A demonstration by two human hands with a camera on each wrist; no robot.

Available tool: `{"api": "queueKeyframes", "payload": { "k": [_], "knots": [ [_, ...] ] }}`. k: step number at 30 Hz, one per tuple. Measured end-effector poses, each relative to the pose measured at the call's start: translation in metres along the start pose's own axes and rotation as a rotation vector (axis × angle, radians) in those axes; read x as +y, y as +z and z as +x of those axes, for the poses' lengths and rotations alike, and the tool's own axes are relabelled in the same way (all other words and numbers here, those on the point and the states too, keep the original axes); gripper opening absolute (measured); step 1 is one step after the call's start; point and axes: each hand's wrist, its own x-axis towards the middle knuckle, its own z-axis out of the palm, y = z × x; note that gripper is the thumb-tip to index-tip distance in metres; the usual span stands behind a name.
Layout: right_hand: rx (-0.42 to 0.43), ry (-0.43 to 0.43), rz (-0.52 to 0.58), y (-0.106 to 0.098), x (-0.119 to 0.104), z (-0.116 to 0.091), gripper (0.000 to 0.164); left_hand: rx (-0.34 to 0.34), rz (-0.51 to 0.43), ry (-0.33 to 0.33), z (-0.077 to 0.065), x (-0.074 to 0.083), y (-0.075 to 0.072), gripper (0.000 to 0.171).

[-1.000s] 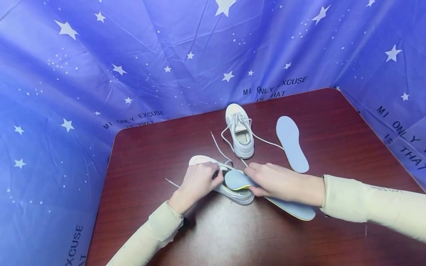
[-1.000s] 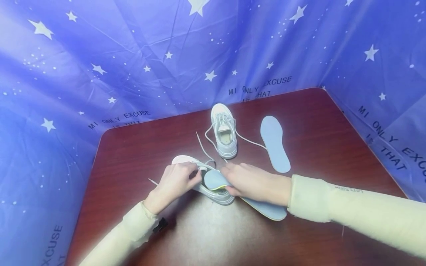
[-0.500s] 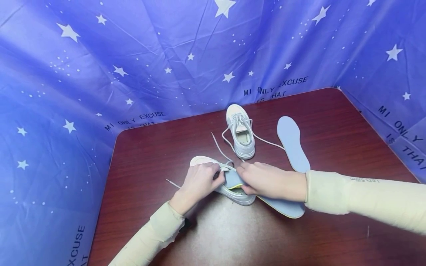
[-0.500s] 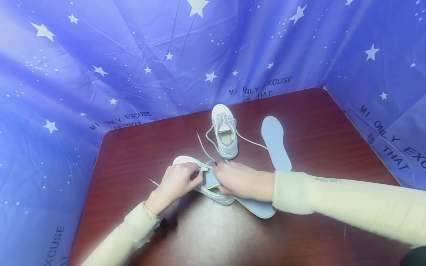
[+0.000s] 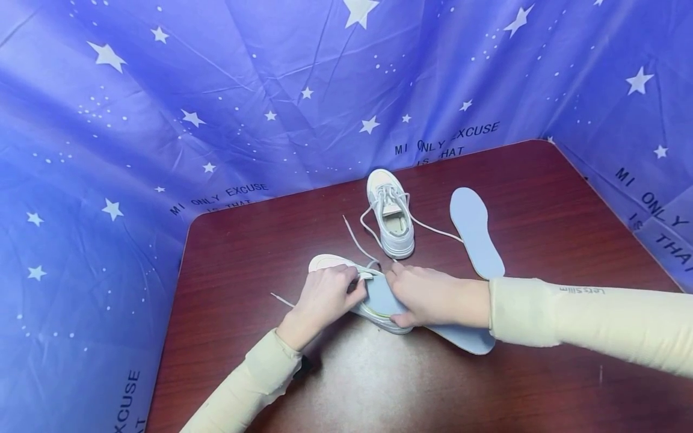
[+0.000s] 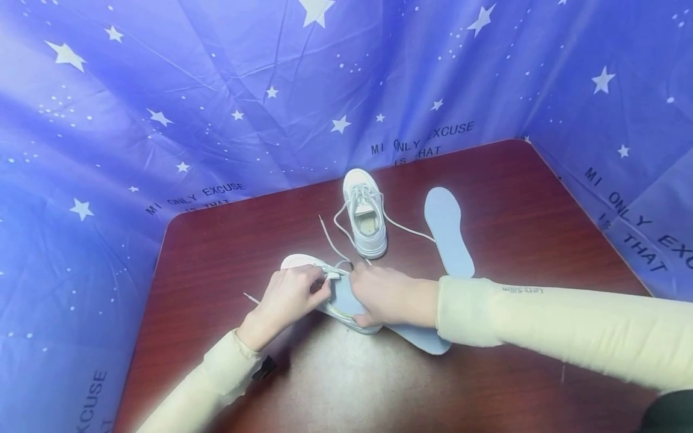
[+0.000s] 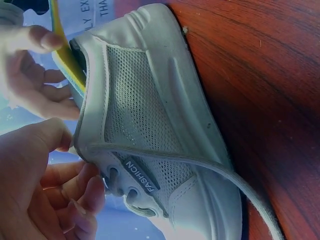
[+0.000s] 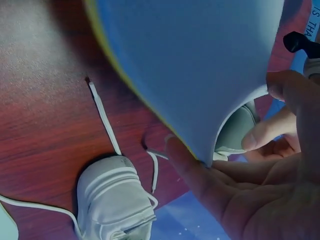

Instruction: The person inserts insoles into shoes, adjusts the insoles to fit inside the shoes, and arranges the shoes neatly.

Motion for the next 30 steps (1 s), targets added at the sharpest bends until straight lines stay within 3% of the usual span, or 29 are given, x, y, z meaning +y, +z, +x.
{"api": "queueKeyframes", "payload": {
  "k": [7,9,17,30],
  "knots": [
    [-0.071,0.132,-0.032,0.002,-0.005,-0.011,0.099,-0.01,-0.001,-0.005,0.0,0.0,0.001,0.027],
    [-0.092,0.15,-0.052,0.0,-0.006,-0.014,0.101,-0.009,-0.005,-0.004,0.0,-0.001,0.001,0.027],
    [-0.029,0.132,0.024,-0.004,-0.003,-0.019,0.06,-0.015,-0.004,-0.004,0.0,0.0,0.0,0.025],
    [0.01,0.083,0.028,-0.013,-0.001,-0.014,0.038,-0.024,-0.008,0.002,0.001,0.0,-0.001,0.025]
  ]
}}
